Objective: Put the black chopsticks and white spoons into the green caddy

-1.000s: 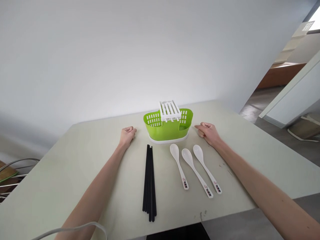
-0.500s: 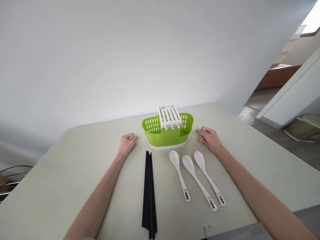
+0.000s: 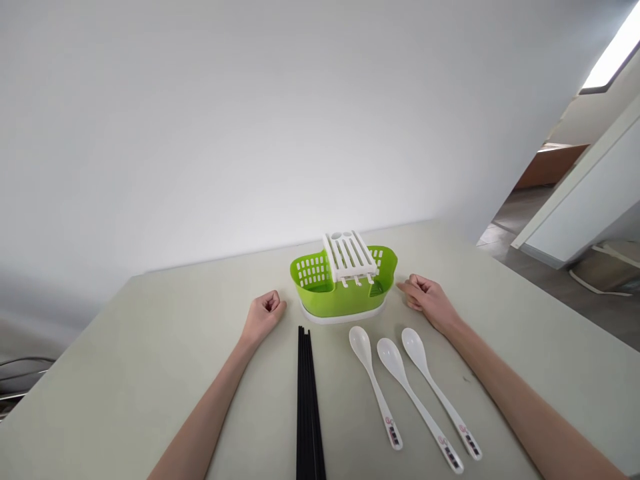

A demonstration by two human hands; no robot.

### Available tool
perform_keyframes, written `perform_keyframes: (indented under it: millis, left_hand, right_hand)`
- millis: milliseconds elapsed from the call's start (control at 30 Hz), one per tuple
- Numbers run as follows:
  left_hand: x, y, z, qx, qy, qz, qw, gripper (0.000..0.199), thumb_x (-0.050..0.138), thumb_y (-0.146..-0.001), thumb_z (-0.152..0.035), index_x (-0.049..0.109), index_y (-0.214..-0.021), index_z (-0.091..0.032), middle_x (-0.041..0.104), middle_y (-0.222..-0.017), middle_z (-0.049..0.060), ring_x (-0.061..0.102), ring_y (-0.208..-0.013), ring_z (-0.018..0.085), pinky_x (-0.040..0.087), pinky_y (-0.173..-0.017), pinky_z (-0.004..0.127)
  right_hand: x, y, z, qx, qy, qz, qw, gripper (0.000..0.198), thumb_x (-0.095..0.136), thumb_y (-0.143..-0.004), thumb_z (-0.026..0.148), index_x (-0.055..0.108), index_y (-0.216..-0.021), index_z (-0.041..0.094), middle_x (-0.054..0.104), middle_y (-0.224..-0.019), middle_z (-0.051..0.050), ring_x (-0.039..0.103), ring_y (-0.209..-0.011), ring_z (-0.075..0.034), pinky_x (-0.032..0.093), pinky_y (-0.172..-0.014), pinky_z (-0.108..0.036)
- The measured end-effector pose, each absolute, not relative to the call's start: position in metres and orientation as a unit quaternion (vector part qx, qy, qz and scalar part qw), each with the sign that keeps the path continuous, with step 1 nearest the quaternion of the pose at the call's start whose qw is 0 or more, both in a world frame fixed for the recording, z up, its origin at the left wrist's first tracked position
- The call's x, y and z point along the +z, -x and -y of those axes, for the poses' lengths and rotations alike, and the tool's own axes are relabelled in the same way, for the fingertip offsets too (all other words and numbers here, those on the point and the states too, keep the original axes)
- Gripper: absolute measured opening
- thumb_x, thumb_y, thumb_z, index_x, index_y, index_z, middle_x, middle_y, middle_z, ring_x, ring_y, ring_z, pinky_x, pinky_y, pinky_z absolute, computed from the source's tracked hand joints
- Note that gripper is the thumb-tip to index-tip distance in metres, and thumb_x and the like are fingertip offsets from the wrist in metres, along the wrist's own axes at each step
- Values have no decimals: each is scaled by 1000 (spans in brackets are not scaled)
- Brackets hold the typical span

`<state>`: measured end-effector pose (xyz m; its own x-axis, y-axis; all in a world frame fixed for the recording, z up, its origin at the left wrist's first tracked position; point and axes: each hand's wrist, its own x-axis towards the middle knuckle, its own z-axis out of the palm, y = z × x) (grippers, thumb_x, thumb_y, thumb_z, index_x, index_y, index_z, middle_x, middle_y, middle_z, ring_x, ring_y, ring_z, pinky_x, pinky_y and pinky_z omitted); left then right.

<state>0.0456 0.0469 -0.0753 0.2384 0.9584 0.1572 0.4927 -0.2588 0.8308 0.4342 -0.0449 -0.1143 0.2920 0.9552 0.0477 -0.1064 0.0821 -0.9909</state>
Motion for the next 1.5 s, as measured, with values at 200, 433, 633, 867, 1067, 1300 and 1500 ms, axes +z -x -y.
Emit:
perform_keyframes:
  millis: [200,433,633,867,1067,1300,1500]
  left_hand:
    - [-76,-40,-26,308,-733,-483,367,38,60,-77,-35,27,-63,-23,25,-62,-6,24,-59,12,21,-55,26]
    - [-70,-33,6,230,-763,-460,392,39,60,-79,-36,27,-62,-23,25,-60,-6,21,-58,12,19,-54,27]
    - [-70,-34,11,208,-790,-431,383,38,62,-81,-33,31,-62,-23,29,-58,-6,24,-56,12,22,-53,28]
    - [-71,-36,12,192,-819,-417,344,36,62,-82,-30,33,-61,-23,35,-56,-5,31,-55,13,28,-55,29]
    - [-73,-37,13,191,-846,-404,290,36,61,-83,-26,34,-60,-23,40,-54,-4,38,-56,15,33,-59,31]
    - [-74,-39,14,185,-857,-403,264,34,60,-83,-25,34,-61,-23,41,-54,-4,38,-56,15,36,-63,31]
    - [-72,-41,15,173,-856,-415,256,34,57,-87,-31,34,-63,-24,42,-56,-3,38,-57,16,35,-63,32]
  right_hand:
    - [-115,-433,46,434,529,406,606,65,87,-79,52,30,-65,25,24,-60,10,24,-51,-9,24,-43,-24]
    - [-120,-434,46,429,539,405,601,62,85,-81,53,31,-66,25,24,-62,9,24,-51,-9,22,-43,-24]
    - [-119,-433,47,419,548,419,591,61,84,-81,55,32,-67,25,27,-60,9,27,-51,-9,22,-45,-24]
    - [-113,-430,50,410,569,435,565,65,85,-76,60,31,-67,25,28,-58,9,27,-49,-9,21,-44,-25]
    - [-112,-430,51,404,573,442,560,62,84,-78,55,31,-67,25,29,-58,9,29,-49,-9,22,-45,-25]
    - [-115,-432,51,396,580,451,551,60,82,-81,53,31,-68,25,30,-58,9,29,-50,-10,22,-46,-25]
    - [-114,-431,51,401,578,447,553,58,82,-82,50,31,-68,25,28,-60,9,28,-51,-10,22,-46,-26]
